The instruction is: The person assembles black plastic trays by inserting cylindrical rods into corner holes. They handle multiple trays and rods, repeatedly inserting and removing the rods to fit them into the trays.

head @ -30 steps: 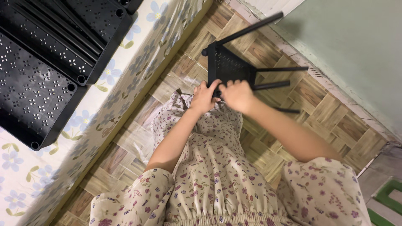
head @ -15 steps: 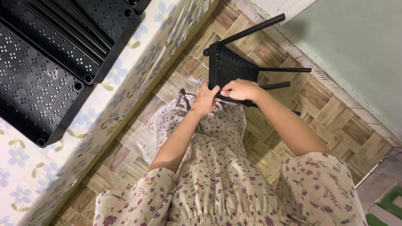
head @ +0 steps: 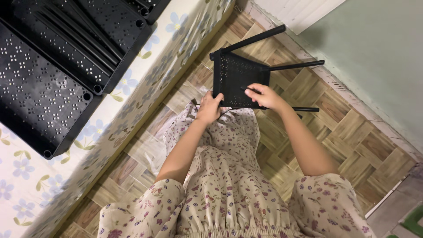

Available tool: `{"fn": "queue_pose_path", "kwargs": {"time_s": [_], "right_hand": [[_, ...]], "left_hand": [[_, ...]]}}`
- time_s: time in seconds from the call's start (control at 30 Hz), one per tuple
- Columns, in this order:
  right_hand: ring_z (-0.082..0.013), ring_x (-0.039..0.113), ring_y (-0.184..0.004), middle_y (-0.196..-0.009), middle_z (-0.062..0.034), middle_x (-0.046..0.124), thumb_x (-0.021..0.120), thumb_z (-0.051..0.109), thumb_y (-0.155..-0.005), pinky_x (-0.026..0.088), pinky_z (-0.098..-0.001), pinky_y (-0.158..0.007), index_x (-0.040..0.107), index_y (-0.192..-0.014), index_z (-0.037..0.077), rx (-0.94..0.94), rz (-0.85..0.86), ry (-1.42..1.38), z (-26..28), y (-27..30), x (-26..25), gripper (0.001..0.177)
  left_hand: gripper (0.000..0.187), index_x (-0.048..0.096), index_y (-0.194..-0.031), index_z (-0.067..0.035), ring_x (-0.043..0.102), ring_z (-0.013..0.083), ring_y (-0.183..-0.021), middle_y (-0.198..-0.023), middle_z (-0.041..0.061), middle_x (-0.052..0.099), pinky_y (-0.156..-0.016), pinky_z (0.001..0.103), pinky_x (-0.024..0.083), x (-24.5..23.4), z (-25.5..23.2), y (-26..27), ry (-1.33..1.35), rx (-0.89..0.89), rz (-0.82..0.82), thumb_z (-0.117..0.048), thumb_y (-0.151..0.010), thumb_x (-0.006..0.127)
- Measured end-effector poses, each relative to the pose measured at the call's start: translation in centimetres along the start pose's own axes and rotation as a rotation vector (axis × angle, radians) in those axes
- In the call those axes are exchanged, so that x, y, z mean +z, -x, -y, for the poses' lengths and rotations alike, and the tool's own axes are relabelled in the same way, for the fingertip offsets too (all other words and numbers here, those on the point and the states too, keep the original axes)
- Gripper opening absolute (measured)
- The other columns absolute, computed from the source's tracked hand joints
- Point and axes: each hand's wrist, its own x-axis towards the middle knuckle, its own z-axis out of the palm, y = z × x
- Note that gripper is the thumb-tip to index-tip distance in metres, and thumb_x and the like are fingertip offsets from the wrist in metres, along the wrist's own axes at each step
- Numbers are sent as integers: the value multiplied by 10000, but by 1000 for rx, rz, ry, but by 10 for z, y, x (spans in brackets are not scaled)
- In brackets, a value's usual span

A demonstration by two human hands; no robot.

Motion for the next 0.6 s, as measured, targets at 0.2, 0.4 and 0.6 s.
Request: {"fn": "queue_pose_path", "kwargs": {"time_s": [0.2,0.4,0.6], "right_hand": [[-314,648,-976,-1104,-167,640,727,153,-877,532,-392,-869,663,-1265,15,-519,-194,423,8,5,-8,417],[-411,629,-1054,-1179,-219,637,705,346,-965,507,-450,-898,589,-1387,114,-269,-205,523,49,12,6,495],[-431,630,-1047,-1201,-254,609,661,133,-857,532,-452,-915,537,-1444,78,-258,-223,563,41,-14,14,603]], "left_hand": [[494,559,-1260,-220,477,513,-1244,-1360,290,440,-1051,536,416,-4,7,0,98,-162,88,-256,-842,819],[495,496,-1448,-187,453,504,-1353,-1495,312,384,-1144,475,399,30,57,-19,249,-159,18,-112,-968,594],[618,464,-1480,-117,409,468,-1393,-1557,311,301,-1160,413,370,85,128,-50,262,-301,57,-10,-881,570]]}}
